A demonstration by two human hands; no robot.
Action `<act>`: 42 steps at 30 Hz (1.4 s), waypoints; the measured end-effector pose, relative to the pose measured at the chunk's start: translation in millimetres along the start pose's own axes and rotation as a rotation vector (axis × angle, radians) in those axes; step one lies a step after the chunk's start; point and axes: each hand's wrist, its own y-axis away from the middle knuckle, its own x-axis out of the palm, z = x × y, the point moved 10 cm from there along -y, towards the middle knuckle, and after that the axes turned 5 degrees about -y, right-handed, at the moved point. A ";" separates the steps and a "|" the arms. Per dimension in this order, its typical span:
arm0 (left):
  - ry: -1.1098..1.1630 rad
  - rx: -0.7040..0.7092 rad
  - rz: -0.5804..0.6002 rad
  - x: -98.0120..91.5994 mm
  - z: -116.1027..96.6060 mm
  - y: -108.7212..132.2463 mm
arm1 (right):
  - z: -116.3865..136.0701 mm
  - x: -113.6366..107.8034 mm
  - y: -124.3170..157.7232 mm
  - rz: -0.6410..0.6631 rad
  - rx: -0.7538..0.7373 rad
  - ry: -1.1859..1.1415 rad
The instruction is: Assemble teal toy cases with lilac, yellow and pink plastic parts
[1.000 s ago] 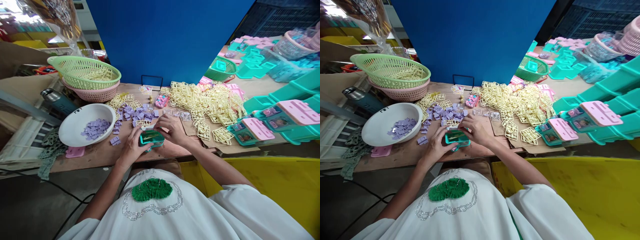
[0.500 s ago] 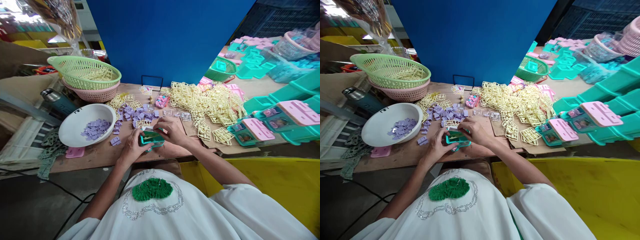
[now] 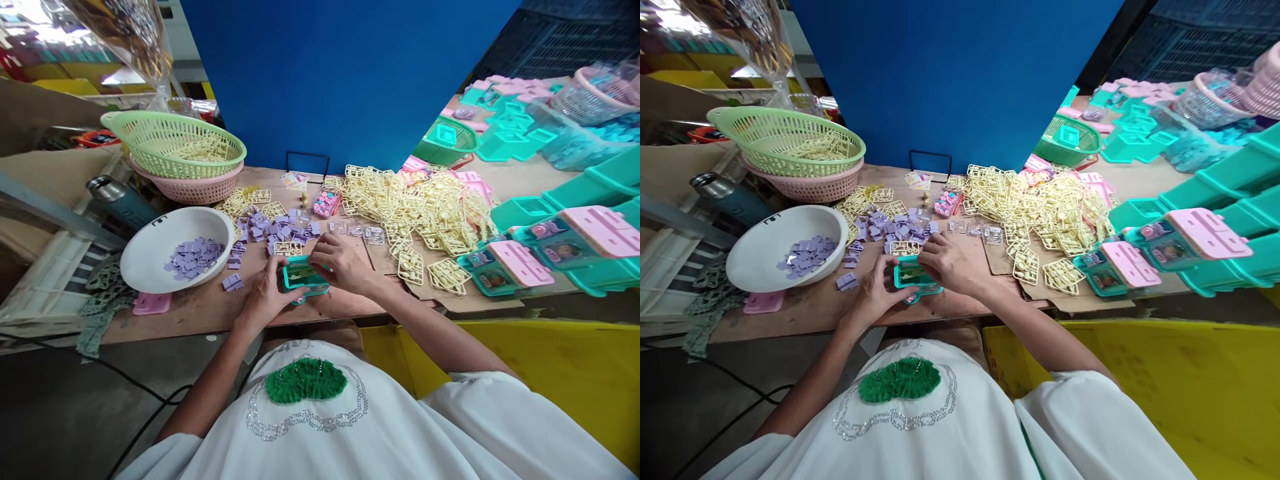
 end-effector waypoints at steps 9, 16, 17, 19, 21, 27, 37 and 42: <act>0.034 -0.008 0.002 -0.9 3.9 -1.2 | 7.1 12.9 -6.2 0.138 0.040 0.094; 0.259 -0.006 -0.047 9.8 22.1 10.7 | -79.1 -47.0 14.0 -0.162 0.375 0.048; 0.291 0.016 -0.083 9.0 24.8 14.5 | -101.2 -57.1 23.2 -0.205 0.468 0.052; 0.315 0.060 -0.172 5.0 30.7 23.1 | -139.8 -79.3 44.3 -0.276 0.619 0.080; 0.310 0.093 -0.247 0.8 36.9 31.6 | -169.2 -106.8 69.3 -0.351 0.729 0.142; 0.336 0.008 -0.310 0.8 63.5 43.9 | -225.2 -188.3 172.8 -0.524 1.106 0.349; 0.316 -0.051 -0.294 4.7 70.2 39.8 | -261.9 -185.6 198.3 -0.235 1.193 0.393; 0.281 -0.055 -0.263 5.9 78.9 39.4 | -266.6 -158.7 176.6 -0.064 1.157 0.422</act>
